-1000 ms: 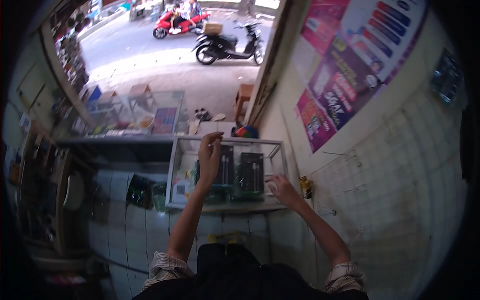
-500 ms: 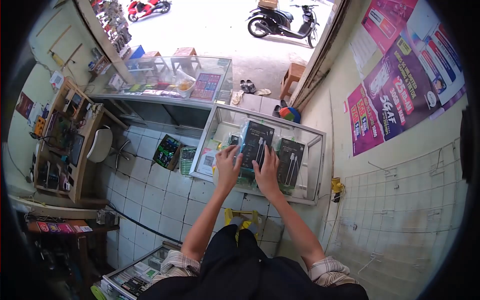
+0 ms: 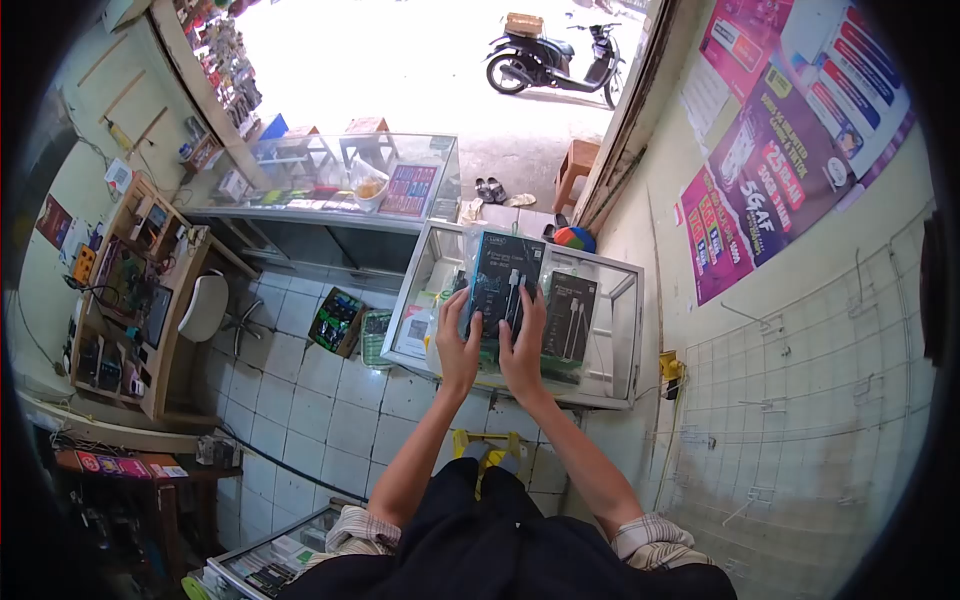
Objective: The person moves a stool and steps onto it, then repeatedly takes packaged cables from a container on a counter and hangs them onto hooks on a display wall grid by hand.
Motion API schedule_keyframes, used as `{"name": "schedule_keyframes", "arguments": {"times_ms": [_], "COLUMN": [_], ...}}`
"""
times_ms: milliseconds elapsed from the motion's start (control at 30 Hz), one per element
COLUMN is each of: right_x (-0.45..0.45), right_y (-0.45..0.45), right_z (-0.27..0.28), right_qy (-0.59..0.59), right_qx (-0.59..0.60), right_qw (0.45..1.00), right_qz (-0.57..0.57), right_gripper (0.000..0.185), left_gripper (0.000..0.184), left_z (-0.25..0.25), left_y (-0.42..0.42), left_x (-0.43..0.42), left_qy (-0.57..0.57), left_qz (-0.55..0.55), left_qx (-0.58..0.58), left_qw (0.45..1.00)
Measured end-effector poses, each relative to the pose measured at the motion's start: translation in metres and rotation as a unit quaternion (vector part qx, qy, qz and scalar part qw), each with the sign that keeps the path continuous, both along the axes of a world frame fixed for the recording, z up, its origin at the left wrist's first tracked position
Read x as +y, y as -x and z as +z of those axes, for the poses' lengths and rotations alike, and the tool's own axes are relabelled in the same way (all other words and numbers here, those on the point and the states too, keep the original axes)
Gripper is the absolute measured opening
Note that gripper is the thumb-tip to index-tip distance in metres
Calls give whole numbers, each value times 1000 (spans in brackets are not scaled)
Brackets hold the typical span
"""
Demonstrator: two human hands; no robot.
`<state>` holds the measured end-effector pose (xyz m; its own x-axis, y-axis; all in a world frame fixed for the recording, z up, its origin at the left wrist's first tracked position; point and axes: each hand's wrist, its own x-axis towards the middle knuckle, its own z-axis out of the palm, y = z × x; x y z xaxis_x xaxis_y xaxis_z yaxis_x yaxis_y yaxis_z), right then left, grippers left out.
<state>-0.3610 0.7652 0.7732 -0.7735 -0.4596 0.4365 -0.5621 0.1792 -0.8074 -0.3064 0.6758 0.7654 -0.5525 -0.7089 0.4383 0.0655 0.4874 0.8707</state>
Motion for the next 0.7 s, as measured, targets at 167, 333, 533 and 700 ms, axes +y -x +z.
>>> {"name": "schedule_keyframes", "arguments": {"times_ms": [167,333,533,700], "right_x": [27,72,137,175], "right_y": [2,13,43,30], "right_z": [57,118,211,235], "right_qy": [31,80,195,232], "right_qx": [66,143,188,101], "right_qw": [997,984,959,967], "right_qz": [-2,-63,-80,-23], "right_gripper": [49,56,82,82], "left_gripper": [31,28,26,28], "left_z": [40,89,149,169], "left_y": [3,25,44,66], "left_x": [14,49,93,132], "left_qy": [-35,-215,-193,-193], "left_qz": [-44,-194,-342,-444], "left_qx": [66,193,248,267], "left_qw": [996,937,886,833]}}
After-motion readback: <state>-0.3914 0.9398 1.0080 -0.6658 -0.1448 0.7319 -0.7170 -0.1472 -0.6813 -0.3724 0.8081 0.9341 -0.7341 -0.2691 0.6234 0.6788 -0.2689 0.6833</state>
